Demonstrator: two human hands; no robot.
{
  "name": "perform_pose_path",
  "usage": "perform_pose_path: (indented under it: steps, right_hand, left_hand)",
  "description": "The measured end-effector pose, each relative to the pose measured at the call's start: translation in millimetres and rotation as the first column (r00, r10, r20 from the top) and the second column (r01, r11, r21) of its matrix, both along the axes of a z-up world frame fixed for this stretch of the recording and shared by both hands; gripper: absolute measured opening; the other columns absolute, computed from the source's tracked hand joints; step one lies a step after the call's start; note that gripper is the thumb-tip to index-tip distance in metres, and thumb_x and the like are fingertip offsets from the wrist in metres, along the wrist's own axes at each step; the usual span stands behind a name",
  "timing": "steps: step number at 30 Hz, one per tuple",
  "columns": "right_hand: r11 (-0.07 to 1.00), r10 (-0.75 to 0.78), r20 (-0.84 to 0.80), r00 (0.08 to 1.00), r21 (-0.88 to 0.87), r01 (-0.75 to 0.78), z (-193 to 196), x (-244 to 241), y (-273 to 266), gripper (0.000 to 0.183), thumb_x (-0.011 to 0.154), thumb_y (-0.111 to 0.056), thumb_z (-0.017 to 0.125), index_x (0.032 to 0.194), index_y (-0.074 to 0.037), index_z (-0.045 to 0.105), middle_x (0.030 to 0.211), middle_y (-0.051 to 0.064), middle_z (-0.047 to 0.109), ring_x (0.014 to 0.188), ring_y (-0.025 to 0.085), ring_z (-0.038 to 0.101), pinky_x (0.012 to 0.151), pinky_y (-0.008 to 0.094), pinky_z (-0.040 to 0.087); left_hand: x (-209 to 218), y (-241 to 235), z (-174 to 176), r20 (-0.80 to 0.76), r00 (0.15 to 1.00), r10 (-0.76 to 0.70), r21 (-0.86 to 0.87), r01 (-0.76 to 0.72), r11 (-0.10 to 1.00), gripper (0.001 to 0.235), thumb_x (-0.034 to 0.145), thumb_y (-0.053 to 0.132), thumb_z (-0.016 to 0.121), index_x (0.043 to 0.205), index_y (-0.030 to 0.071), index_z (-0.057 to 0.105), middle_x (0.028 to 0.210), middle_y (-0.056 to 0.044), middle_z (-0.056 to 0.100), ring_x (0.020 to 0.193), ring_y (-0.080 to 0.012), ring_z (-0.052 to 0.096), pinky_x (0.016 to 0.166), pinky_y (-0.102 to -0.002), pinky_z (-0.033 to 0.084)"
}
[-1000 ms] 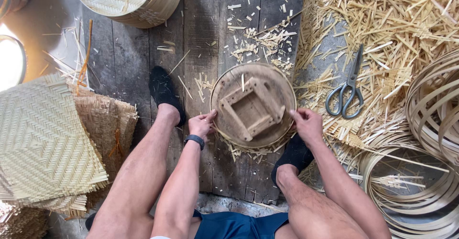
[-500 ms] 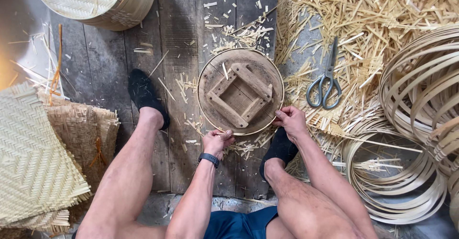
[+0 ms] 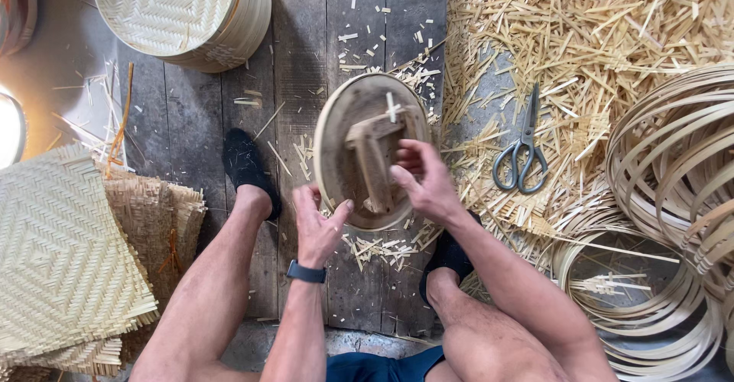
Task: The person trims the excess woven bamboo around a circular basket base using shears while holding the base steady on a wooden block. They repeatedly flip the basket, trim the edges, and stack the finished pieces with others nearby.
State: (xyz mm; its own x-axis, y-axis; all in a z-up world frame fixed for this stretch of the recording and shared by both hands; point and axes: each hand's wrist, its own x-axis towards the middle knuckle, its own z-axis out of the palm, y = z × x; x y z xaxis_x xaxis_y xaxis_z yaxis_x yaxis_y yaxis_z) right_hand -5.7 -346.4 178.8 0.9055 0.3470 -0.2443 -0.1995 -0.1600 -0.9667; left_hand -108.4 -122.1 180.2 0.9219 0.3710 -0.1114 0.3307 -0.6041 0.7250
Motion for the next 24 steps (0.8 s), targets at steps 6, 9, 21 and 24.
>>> perform_pose_path:
  steps: [6,9,21,24]
  right_hand:
    - [0.713,0.039,-0.440,0.897,0.642,0.283,34,-5,17,0.066,0.103,-0.057,0.045,0.139,-0.001,0.043,0.121,0.016,0.055,0.116,0.032,0.054,0.104,0.052,0.049]
    - [0.668,-0.159,-0.604,0.781,0.517,0.536,26,-13,-11,0.076,0.099,-0.064,0.041,0.143,-0.002,0.040,0.124,0.017,0.054,0.119,0.035,0.053,0.101,0.055,0.050]
    - [0.603,-0.257,-0.843,0.473,0.242,0.760,-58,-46,-79,0.086,0.089,-0.071,0.026,0.152,-0.012,0.034,0.144,0.014,0.048,0.133,0.029,0.051,0.105,0.051,0.049]
    - [0.698,-0.155,-0.841,0.519,0.279,0.659,-72,-46,-53,0.088,0.090,-0.073,0.022,0.154,-0.013,0.032,0.147,0.014,0.046,0.136,0.027,0.049,0.107,0.049,0.049]
  left_hand:
    - [18,-42,51,0.246,0.969,-0.037,-0.442,0.146,0.885,0.063,0.100,0.048,0.067,0.139,0.001,0.052,0.129,-0.017,0.066,0.115,-0.0231,0.067,0.097,-0.034,0.058]
    - [21,-54,39,0.254,0.964,-0.076,-0.397,0.176,0.901,0.077,0.098,0.060,0.058,0.151,0.004,0.050,0.122,-0.014,0.068,0.108,-0.0183,0.067,0.088,-0.030,0.059]
    - [80,82,60,0.210,0.947,0.245,-0.282,-0.181,0.942,0.069,0.099,0.068,0.045,0.117,0.005,0.068,0.093,-0.003,0.070,0.080,-0.0109,0.064,0.070,-0.029,0.058]
    - [89,109,58,0.074,0.950,0.304,-0.352,-0.260,0.899,0.068,0.098,0.067,0.052,0.105,0.002,0.070,0.092,-0.004,0.070,0.084,-0.0125,0.063,0.075,-0.031,0.056]
